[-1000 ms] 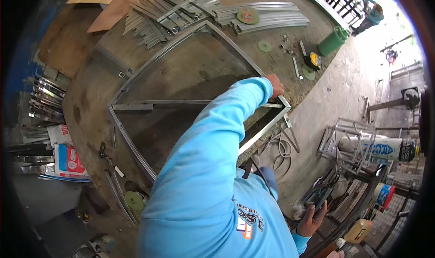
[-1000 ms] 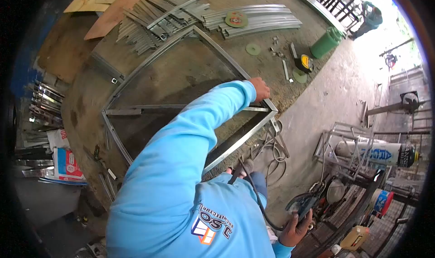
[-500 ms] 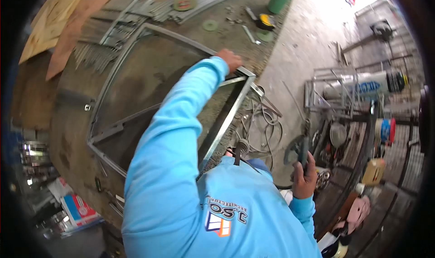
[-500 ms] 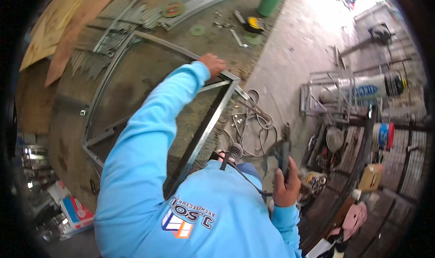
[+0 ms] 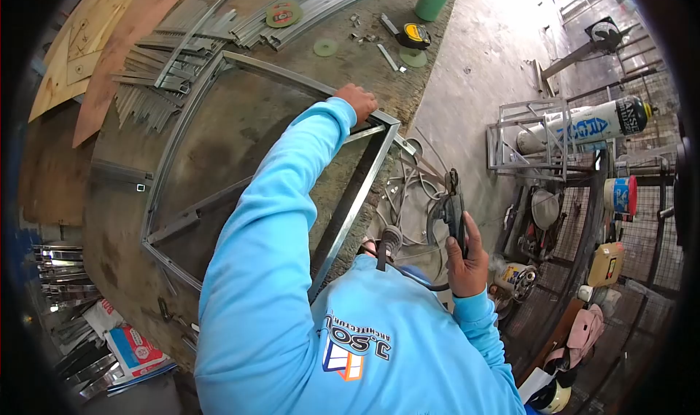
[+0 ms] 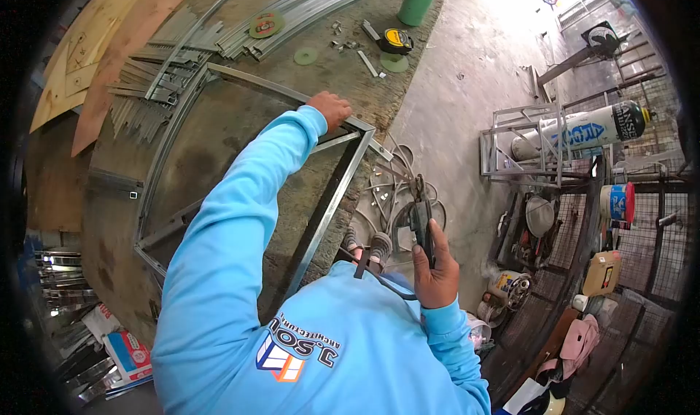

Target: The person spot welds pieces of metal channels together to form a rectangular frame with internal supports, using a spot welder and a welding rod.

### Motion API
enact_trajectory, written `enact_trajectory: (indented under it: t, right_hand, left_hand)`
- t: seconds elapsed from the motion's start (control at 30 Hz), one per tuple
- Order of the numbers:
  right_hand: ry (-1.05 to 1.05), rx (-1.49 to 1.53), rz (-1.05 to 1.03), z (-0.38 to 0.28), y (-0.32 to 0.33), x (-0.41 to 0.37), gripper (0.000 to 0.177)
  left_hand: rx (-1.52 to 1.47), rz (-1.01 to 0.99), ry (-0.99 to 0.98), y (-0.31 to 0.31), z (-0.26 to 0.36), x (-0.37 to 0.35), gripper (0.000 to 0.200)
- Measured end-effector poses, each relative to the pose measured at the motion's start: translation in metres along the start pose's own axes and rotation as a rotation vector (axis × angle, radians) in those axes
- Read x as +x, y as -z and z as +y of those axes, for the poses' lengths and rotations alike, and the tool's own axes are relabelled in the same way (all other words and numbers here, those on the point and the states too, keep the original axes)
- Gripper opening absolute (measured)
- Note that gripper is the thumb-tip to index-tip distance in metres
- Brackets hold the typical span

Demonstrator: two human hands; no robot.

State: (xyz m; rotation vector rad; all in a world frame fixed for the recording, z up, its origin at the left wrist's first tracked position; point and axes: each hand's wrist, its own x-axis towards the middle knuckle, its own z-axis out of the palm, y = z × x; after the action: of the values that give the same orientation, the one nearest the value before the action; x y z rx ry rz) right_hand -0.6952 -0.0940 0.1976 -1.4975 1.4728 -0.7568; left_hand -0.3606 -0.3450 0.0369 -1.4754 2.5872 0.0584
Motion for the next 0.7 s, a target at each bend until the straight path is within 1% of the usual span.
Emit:
enact_trajectory:
  t: [0.07,0.17,0.27,0.4,0.47,0.53,0.63,0.7]
  right_hand:
    - [0.001,-0.005,-0.004,0.001,-0.001,0.002,0.050]
    - [-0.031,0.001,-0.018,-0.001,-0.004,0.005,0.050]
    - [-0.012,-0.073,-0.012,-0.004,-0.006,0.011,0.049]
    - [-0.004,-0.073,-0.022,-0.007,-0.011,0.016,0.048]
    - [0.007,-0.067,-0.031,-0.008,-0.012,0.019,0.048]
    - [0.025,-0.141,-0.030,-0.008,-0.013,0.021,0.049]
    - [-0.034,-0.135,-0.051,-0.011,-0.014,0.026,0.050]
    - [-0.001,-0.120,-0.039,-0.007,-0.016,0.026,0.050]
  left_hand:
    - [0.008,-0.034,0.004,0.005,0.001,-0.001,0.025]
    - [0.004,-0.021,0.009,0.005,0.001,-0.002,0.024]
    - [0.018,-0.037,0.002,0.009,0.003,-0.004,0.023]
    - [0.013,-0.041,0.006,0.011,0.004,-0.005,0.022]
    - [0.008,-0.032,0.005,0.010,0.003,-0.004,0.021]
    - [0.007,-0.026,0.003,0.010,0.003,-0.005,0.021]
    - [0.002,-0.009,0.015,0.009,0.005,-0.006,0.021]
    - [-0.003,0.001,0.032,0.008,0.006,-0.007,0.021]
